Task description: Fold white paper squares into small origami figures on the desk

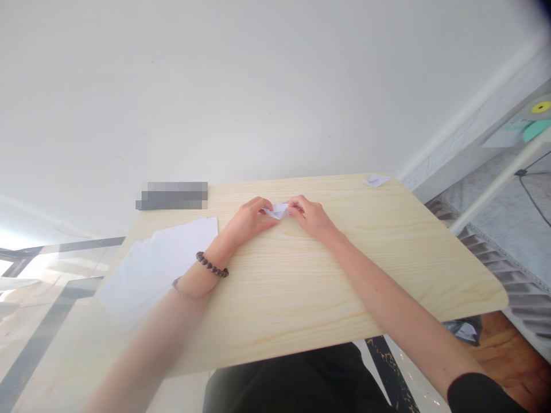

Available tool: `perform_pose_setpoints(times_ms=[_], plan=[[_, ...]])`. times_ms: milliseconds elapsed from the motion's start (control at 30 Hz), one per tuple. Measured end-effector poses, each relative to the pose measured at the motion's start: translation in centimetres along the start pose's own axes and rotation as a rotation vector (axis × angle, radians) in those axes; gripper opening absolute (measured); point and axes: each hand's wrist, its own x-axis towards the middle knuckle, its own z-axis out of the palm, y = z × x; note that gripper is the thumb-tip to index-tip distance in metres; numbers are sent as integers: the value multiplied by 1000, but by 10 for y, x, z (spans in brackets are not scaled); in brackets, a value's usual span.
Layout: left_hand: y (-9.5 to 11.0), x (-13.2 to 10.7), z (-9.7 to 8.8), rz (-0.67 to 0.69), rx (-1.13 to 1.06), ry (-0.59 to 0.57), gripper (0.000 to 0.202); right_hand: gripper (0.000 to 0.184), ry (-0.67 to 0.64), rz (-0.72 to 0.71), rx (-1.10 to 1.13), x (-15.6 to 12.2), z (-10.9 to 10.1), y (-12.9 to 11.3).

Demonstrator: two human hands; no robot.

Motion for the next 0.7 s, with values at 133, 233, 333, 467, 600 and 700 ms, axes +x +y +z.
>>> perform_pose_setpoints(times_ms=[133, 233, 333, 467, 600, 700], plan=[[2, 0, 0, -59, 43, 16, 18, 14, -8, 5, 24, 1, 1, -2], [4, 0, 0, -123, -20, 72, 16, 13, 6, 28, 89, 1, -1, -2], [4, 0, 0, -166, -91, 128, 19, 11, -17, 44, 177, 1, -3, -3], [2, -1, -1, -145, -68, 115, 19, 8, -48, -19, 172, -1, -4, -4], [4, -3, -2, -10, 16, 27, 15, 17, -56, -119, 65, -1, 0, -3], [6, -3, -3, 78, 60, -32, 12, 19, -42, -157, -36, 0, 3, -2]])
